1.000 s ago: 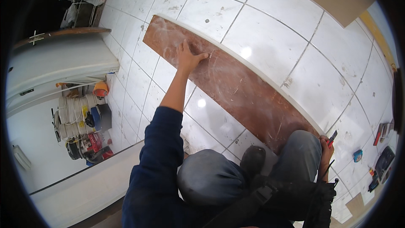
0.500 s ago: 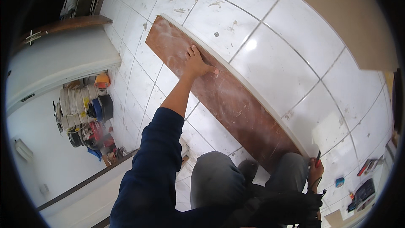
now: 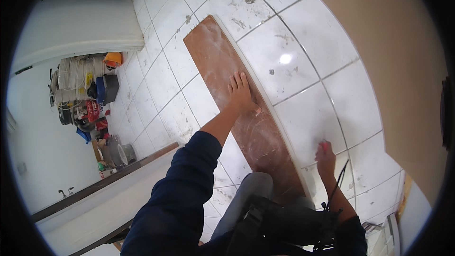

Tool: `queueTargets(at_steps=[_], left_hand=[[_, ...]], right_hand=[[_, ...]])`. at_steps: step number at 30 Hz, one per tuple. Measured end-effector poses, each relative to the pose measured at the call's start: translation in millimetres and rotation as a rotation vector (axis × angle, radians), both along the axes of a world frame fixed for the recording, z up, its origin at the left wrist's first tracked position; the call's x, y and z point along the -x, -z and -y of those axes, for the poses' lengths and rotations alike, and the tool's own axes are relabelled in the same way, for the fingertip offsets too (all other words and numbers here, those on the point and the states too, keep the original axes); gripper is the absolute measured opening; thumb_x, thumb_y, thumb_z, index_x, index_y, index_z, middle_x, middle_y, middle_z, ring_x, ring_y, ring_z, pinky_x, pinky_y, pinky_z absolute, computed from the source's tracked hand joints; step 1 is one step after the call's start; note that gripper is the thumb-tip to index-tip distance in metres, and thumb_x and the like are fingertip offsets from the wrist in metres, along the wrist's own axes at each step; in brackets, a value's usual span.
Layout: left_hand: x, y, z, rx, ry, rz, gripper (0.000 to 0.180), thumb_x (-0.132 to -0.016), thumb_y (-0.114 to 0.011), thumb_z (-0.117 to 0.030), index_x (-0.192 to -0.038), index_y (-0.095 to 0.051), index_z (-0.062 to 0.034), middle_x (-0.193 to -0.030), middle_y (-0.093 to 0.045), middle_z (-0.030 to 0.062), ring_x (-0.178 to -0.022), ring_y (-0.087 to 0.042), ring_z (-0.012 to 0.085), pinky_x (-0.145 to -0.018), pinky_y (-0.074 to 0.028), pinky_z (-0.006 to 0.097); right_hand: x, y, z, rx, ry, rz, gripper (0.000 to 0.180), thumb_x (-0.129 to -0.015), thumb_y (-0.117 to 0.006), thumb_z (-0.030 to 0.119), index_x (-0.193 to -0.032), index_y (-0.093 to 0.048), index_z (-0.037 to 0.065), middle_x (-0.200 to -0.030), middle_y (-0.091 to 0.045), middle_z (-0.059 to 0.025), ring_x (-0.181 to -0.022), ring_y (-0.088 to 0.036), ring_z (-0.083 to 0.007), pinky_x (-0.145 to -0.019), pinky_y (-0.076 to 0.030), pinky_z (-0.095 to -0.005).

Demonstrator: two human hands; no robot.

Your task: The person measures a section of the floor using a tape measure and marks a long piece of flooring material. They then use a utility knife to score and cut the flooring along the marked line, separating a strip from the main sheet.

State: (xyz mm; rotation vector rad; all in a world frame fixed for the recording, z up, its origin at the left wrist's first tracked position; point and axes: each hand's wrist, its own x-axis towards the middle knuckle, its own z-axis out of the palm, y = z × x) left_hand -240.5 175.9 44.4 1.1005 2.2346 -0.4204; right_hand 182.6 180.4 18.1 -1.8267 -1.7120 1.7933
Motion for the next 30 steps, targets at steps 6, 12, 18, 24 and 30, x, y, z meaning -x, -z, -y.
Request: queueTargets(at_steps=[6,12,18,24,30], left_hand=[[6,23,12,-0.073,0.043,-0.038,0.155,-0.053,-0.095,-0.047,-0.158,0.005,0.0068,-0.165,0.003,0.0323,-0.153,0.002,0.0509,-0.123,-0.011,0.061],[57,-7,-9,-0.452,-0.016,0.081,0.088,-0.090,-0.068,-0.034,-0.157,-0.023,0.0009,-0.160,-0.026,0.0293,-0.149,-0.020,0.0498,-0.121,-0.021,0.058],[171,63,-68,-0.831,-0.209,-0.307,0.058,-0.105,-0.042,-0.030,-0.156,-0.033,-0.0025,-0.160,-0.034,0.0205,-0.150,-0.023,0.0426,-0.124,-0.012,0.054],[168,69,-85,-0.751,-0.204,-0.279,0.057,-0.107,-0.032,-0.030,-0.158,-0.029,-0.0057,-0.166,-0.025,0.0157,-0.153,-0.014,0.0408,-0.124,-0.002,0.056],[178,61,-82,-0.659,-0.111,-0.323,0.057,-0.106,-0.032,-0.029,-0.159,-0.030,-0.0074,-0.167,-0.023,0.0138,-0.154,-0.013,0.0399,-0.123,0.000,0.061]], right_hand=[[146,-24,-67,-0.203,-0.204,-0.102,0.036,-0.101,-0.052,0.024,-0.134,-0.048,0.009,-0.098,-0.070,-0.0243,-0.093,-0.068,-0.0460,-0.080,-0.051,-0.0544],[236,-50,-109,-0.050,-0.184,-0.032,0.041,-0.096,-0.055,0.019,-0.135,-0.047,0.007,-0.098,-0.069,-0.0256,-0.091,-0.067,-0.0466,-0.080,-0.051,-0.0531],[337,-51,-126,-0.147,-0.284,-0.200,0.044,-0.095,-0.056,0.018,-0.137,-0.048,0.007,-0.100,-0.068,-0.0251,-0.092,-0.067,-0.0450,-0.082,-0.050,-0.0509],[404,-45,-113,-0.263,-0.306,-0.259,0.044,-0.097,-0.057,0.020,-0.138,-0.050,0.005,-0.119,-0.064,-0.0262,-0.105,-0.065,-0.0425,-0.090,-0.050,-0.0475],[497,-36,-166,-0.319,-0.302,-0.108,0.042,-0.097,-0.055,0.020,-0.131,-0.048,-0.003,-0.113,-0.066,-0.0288,-0.103,-0.066,-0.0448,-0.089,-0.051,-0.0515]])
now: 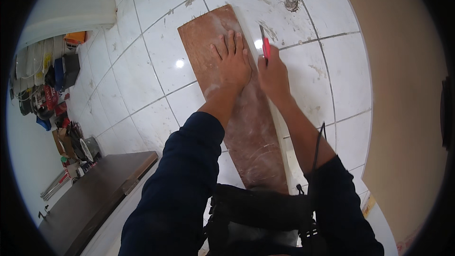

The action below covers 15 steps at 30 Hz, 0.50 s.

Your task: The person measures a section of the floor using a tape measure and marks a long piece of flooring material. They then use a utility knife to score and cut the flooring along the marked line, separating a strip from the main sheet.

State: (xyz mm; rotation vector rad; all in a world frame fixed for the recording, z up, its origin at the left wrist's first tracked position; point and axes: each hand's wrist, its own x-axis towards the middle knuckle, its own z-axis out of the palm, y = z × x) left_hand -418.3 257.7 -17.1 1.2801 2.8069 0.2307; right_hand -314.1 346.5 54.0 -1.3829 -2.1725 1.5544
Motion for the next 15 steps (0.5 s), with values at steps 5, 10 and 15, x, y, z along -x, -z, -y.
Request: queueTargets(at_steps=[5,10,15], left_hand=[[0,-3,-2,-0.010,0.016,0.034,0.058,-0.105,-0.036,-0.028,-0.158,-0.030,-0.0071,-0.167,-0.023,0.0134,-0.154,-0.015,0.0402,-0.122,0.000,0.063],[1,-4,-2,-0.029,-0.009,0.063,0.060,-0.102,-0.042,-0.026,-0.158,-0.031,-0.0066,-0.166,-0.024,0.0141,-0.154,-0.016,0.0400,-0.122,-0.001,0.063],[1,-4,0,-0.039,-0.010,0.077,0.057,-0.102,-0.042,-0.025,-0.155,-0.035,-0.0064,-0.166,-0.024,0.0140,-0.154,-0.015,0.0398,-0.122,-0.002,0.064]], right_hand=[[74,14,-46,-0.103,-0.251,0.151,0.041,-0.095,-0.059,0.021,-0.120,-0.043,-0.008,-0.102,-0.067,-0.0329,-0.097,-0.067,-0.0476,-0.088,-0.053,-0.0525],[97,18,-58,-0.146,-0.337,0.193,0.039,-0.096,-0.054,0.021,-0.117,-0.042,-0.009,-0.095,-0.066,-0.0366,-0.092,-0.068,-0.0505,-0.084,-0.053,-0.0566],[107,8,-60,-0.101,-0.402,0.221,0.041,-0.094,-0.057,0.020,-0.117,-0.042,-0.010,-0.098,-0.066,-0.0369,-0.096,-0.067,-0.0509,-0.086,-0.054,-0.0549]])
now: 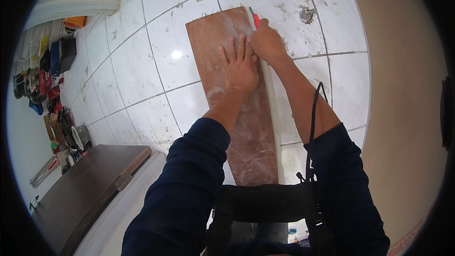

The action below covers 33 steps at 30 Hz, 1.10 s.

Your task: The person measures a section of the floor using a tape measure and marks a long piece of flooring material. They then use a utility knife to score and cut the flooring along the marked line, separating a strip from the main sheet.

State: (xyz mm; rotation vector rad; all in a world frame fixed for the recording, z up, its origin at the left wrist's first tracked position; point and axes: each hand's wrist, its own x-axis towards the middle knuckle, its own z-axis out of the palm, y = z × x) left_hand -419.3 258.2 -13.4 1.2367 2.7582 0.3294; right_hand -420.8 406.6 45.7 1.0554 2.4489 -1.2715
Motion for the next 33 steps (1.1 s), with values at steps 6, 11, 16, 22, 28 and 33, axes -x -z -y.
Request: queueTargets(at_steps=[6,11,16,22,28,33], left_hand=[[-2,0,-2,-0.055,-0.003,0.009,0.051,-0.102,-0.044,-0.023,-0.150,-0.042,-0.0062,-0.164,-0.030,0.0149,-0.153,-0.018,0.0411,-0.122,-0.004,0.065],[-2,-2,-2,-0.040,-0.005,0.041,0.046,-0.102,-0.044,-0.023,-0.145,-0.047,-0.0053,-0.160,-0.035,0.0150,-0.153,-0.019,0.0417,-0.121,-0.004,0.065],[-2,3,-1,-0.061,-0.005,-0.024,0.046,-0.103,-0.043,-0.024,-0.145,-0.047,-0.0062,-0.159,-0.036,0.0144,-0.153,-0.018,0.0406,-0.121,-0.005,0.065],[-2,3,-1,0.051,0.016,-0.032,0.059,-0.101,-0.045,-0.027,-0.157,-0.033,-0.0100,-0.168,-0.022,0.0099,-0.155,-0.014,0.0367,-0.123,-0.001,0.063],[-1,10,3,0.025,0.019,-0.064,0.071,-0.095,-0.052,-0.033,-0.159,-0.029,-0.0077,-0.168,-0.022,0.0121,-0.154,-0.016,0.0398,-0.120,-0.003,0.065],[-1,17,2,-0.034,0.032,-0.099,0.062,-0.103,-0.040,-0.034,-0.159,-0.030,-0.0085,-0.167,-0.023,0.0103,-0.154,-0.017,0.0380,-0.121,-0.003,0.063]], right_hand=[[19,2,1,0.002,-0.052,0.076,0.050,-0.088,-0.066,0.017,-0.120,-0.042,-0.011,-0.109,-0.066,-0.0345,-0.106,-0.067,-0.0478,-0.093,-0.054,-0.0499],[22,5,-4,0.000,-0.153,0.022,0.048,-0.090,-0.065,0.018,-0.120,-0.043,-0.012,-0.097,-0.068,-0.0321,-0.083,-0.070,-0.0419,-0.074,-0.057,-0.0463],[20,3,0,0.121,-0.023,0.105,0.049,-0.090,-0.060,0.019,-0.126,-0.045,-0.011,-0.116,-0.065,-0.0311,-0.112,-0.066,-0.0450,-0.094,-0.054,-0.0476],[4,10,6,0.095,-0.001,0.108,0.051,-0.096,-0.057,0.031,-0.126,-0.046,-0.009,-0.117,-0.066,-0.0310,-0.111,-0.066,-0.0452,-0.097,-0.053,-0.0486],[-27,-13,24,0.071,-0.024,0.124,0.047,-0.101,-0.050,0.033,-0.125,-0.047,-0.008,-0.116,-0.066,-0.0318,-0.112,-0.066,-0.0445,-0.096,-0.053,-0.0493],[-58,-8,36,0.075,-0.036,0.125,0.045,-0.103,-0.044,0.030,-0.121,-0.047,-0.011,-0.105,-0.067,-0.0357,-0.099,-0.069,-0.0469,-0.089,-0.054,-0.0526]])
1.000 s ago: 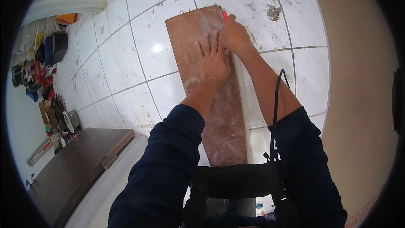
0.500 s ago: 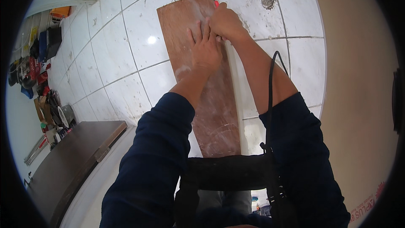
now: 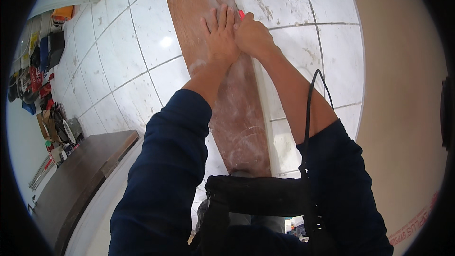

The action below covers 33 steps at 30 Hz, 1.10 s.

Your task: The person measures a section of the floor using a tape measure and marks a long piece of flooring material. They then use a utility knife to score and cut the flooring along the marked line, separating a strip from the main sheet.

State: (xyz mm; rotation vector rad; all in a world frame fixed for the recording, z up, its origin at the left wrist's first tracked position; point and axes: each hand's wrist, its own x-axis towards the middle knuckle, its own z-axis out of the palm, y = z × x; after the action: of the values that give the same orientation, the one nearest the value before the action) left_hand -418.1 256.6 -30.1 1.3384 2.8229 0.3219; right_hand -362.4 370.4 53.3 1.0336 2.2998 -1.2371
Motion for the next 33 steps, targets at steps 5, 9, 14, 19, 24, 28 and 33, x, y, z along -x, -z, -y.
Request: queueTargets(at_steps=[5,9,14,19,24,28,33], left_hand=[[0,9,0,-0.079,-0.011,-0.025,0.057,-0.106,-0.033,-0.032,-0.158,-0.033,-0.0097,-0.166,-0.027,0.0084,-0.154,-0.018,0.0358,-0.122,-0.002,0.062],[-1,10,-1,-0.110,-0.005,-0.053,0.055,-0.106,-0.033,-0.032,-0.156,-0.036,-0.0103,-0.165,-0.030,0.0086,-0.152,-0.020,0.0364,-0.121,-0.005,0.062],[-2,10,4,-0.153,0.012,-0.047,0.054,-0.106,-0.034,-0.033,-0.154,-0.039,-0.0097,-0.163,-0.032,0.0099,-0.150,-0.025,0.0375,-0.121,-0.010,0.061],[-38,-73,-13,0.120,-0.030,-0.169,0.057,-0.101,-0.049,-0.031,-0.155,-0.038,-0.0123,-0.161,-0.036,0.0108,-0.146,-0.032,0.0371,-0.121,-0.024,0.050],[-32,-50,-13,0.179,-0.090,-0.156,0.054,-0.104,-0.044,-0.026,-0.152,-0.039,-0.0027,-0.158,-0.040,0.0120,-0.147,-0.032,0.0332,-0.121,-0.022,0.053],[-14,-7,-1,0.075,-0.039,-0.270,0.051,-0.106,-0.038,-0.024,-0.152,-0.039,-0.0024,-0.160,-0.036,0.0132,-0.148,-0.030,0.0344,-0.122,-0.020,0.056],[-38,-36,-12,0.195,-0.039,-0.180,0.051,-0.107,-0.034,-0.026,-0.152,-0.038,-0.0018,-0.161,-0.035,0.0147,-0.150,-0.027,0.0345,-0.122,-0.018,0.057]], right_hand=[[-27,-16,13,0.034,0.006,0.051,0.037,-0.101,-0.044,0.025,-0.122,-0.047,-0.007,-0.116,-0.065,-0.0338,-0.113,-0.066,-0.0441,-0.095,-0.052,-0.0507],[-61,-5,29,-0.015,-0.006,-0.007,0.037,-0.098,-0.045,0.018,-0.122,-0.045,-0.010,-0.105,-0.066,-0.0375,-0.103,-0.067,-0.0497,-0.091,-0.051,-0.0561],[-106,-9,54,0.038,0.011,0.015,0.032,-0.096,-0.046,0.013,-0.120,-0.046,-0.008,-0.106,-0.066,-0.0360,-0.102,-0.066,-0.0501,-0.092,-0.051,-0.0548],[-163,-12,78,0.095,0.048,0.095,0.030,-0.096,-0.046,0.013,-0.118,-0.045,-0.006,-0.101,-0.068,-0.0338,-0.100,-0.067,-0.0488,-0.089,-0.051,-0.0549],[-208,-29,105,0.137,0.063,0.181,0.027,-0.096,-0.045,0.009,-0.118,-0.044,-0.005,-0.093,-0.069,-0.0306,-0.092,-0.069,-0.0462,-0.083,-0.053,-0.0546],[-251,-27,130,0.145,0.026,0.167,0.028,-0.097,-0.045,0.010,-0.120,-0.043,-0.005,-0.088,-0.069,-0.0291,-0.085,-0.070,-0.0461,-0.078,-0.053,-0.0557],[-301,-21,158,0.196,0.125,0.250,0.033,-0.097,-0.045,0.014,-0.125,-0.042,-0.005,-0.086,-0.069,-0.0302,-0.083,-0.068,-0.0489,-0.076,-0.051,-0.0575]])
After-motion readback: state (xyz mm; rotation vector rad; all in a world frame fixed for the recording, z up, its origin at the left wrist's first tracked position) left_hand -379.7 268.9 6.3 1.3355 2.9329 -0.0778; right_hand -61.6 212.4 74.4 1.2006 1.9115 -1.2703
